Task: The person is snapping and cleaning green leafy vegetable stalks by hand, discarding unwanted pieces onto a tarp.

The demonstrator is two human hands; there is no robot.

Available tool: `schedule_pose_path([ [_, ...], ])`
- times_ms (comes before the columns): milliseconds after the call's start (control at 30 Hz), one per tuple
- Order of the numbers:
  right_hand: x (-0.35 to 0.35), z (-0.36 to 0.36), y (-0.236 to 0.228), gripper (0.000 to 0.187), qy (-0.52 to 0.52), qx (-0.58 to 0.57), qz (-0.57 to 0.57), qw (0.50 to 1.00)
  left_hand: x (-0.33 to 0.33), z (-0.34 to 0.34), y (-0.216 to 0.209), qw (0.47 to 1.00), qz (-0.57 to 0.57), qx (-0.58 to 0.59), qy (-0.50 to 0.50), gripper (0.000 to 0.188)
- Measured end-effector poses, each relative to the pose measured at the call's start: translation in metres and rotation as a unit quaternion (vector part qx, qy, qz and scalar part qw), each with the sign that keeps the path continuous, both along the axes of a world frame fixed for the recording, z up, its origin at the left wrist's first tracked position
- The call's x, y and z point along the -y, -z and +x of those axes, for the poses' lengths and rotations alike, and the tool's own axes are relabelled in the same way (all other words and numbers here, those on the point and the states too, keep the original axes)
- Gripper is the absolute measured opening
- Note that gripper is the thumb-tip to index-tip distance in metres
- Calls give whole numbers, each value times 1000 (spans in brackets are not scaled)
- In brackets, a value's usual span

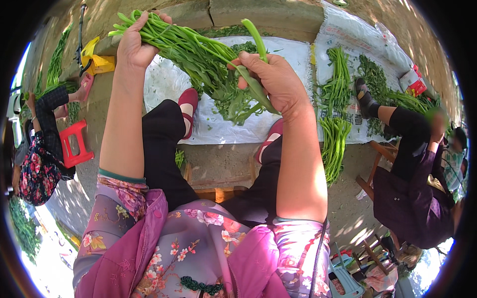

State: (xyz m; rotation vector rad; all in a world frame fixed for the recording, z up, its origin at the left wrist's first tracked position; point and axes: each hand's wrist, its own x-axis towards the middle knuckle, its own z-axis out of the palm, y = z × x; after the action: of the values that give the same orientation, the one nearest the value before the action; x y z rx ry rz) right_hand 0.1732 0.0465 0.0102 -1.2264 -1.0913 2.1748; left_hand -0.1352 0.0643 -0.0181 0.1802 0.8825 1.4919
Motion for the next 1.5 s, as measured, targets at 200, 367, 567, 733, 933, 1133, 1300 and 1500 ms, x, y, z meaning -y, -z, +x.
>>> schedule_pose_path([
  [200, -5, 11, -4, 38, 13, 34, 25, 999, 0, -12, -1, 1000, -7, -10, -29, 25],
  [367, -9, 31, 0, 29, 3, 58, 90, 994, -1, -22, 1, 1000, 2, 2, -9, 24],
  [567, -21, 42, 12, 24, 68, 79, 105, 989, 1, -14, -7, 999, -23, -40, -15, 20],
  [733, -28, 54, 14, 21, 149, 27, 90, 984, 0, -4, -5, 993, -19, -101, 56, 24],
  [933, -33, 60, 18, 16, 121, 45, 92, 987, 6, 13, -19, 991, 12, -115, 60, 26],
  [1133, -36, 73, 35, 32, 124, 218, 201, 947, 5, 51, -36, 979, 107, -93, 145, 31],
  [1300, -32, 40, 31, 25, 206, 377, 475, 768, 13, 72, -37, 969, 126, -103, 184, 35],
  [1500, -18, 11, 8, 24, 133, 144, 310, 930, 16, 113, -39, 979, 67, -41, 189, 38],
])
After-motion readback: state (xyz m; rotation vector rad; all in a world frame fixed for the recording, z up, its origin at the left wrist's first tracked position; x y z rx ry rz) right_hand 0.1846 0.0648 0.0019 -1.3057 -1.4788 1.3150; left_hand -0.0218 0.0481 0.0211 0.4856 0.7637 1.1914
